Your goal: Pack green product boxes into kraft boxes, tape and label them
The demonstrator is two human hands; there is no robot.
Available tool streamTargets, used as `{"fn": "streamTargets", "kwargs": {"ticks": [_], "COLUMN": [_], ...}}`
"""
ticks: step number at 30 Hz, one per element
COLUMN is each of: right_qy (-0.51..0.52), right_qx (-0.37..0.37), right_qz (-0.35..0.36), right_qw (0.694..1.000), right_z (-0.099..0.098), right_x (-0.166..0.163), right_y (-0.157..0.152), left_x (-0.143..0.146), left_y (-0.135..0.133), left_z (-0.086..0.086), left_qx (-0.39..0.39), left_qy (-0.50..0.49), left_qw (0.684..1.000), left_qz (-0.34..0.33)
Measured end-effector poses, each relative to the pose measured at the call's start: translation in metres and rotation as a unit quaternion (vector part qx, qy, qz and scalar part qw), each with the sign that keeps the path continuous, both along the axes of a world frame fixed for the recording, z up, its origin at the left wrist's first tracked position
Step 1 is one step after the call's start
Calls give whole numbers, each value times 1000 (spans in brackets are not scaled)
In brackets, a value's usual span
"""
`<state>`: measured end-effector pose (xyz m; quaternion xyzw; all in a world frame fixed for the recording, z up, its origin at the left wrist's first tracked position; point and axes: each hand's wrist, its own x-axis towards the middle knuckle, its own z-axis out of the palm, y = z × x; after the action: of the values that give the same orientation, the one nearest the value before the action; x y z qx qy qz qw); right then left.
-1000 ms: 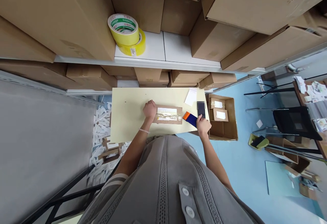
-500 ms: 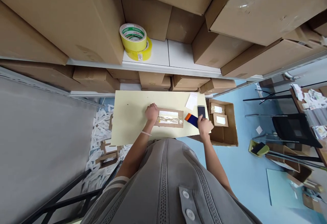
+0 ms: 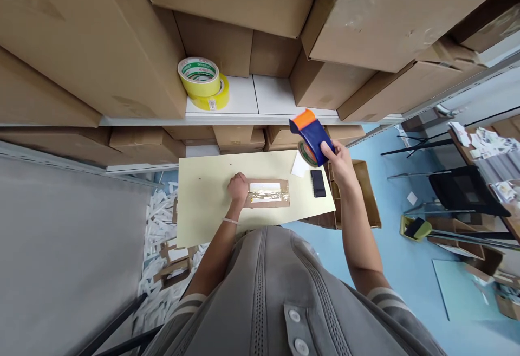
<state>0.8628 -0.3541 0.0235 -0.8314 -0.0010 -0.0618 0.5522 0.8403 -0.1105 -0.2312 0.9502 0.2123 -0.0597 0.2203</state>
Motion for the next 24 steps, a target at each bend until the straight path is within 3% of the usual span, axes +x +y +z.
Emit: {"fn": "streamTargets", "kwargs": {"ticks": [4,9,17,24], "right_qy": [-137,-224,-240,-223], "right_qx": [-161,-339,-423,-420], "right_qz": [19,69,146,136], "right_qw": [977,911,861,869], "right_z": [18,14,-8,-22], "right_x": [40,96,149,167], "right_y": [27,52,89,101], "left_x": [1,-1,0,1], "left_y": [0,1,1,1], "left_z": [0,4,4,7], "left_qx": [9,12,18,18], "left_qy": [-1,4,2,8], "left_qw": [1000,1000,1000,1000], "left_qz": [-2,-4,0,-8]}}
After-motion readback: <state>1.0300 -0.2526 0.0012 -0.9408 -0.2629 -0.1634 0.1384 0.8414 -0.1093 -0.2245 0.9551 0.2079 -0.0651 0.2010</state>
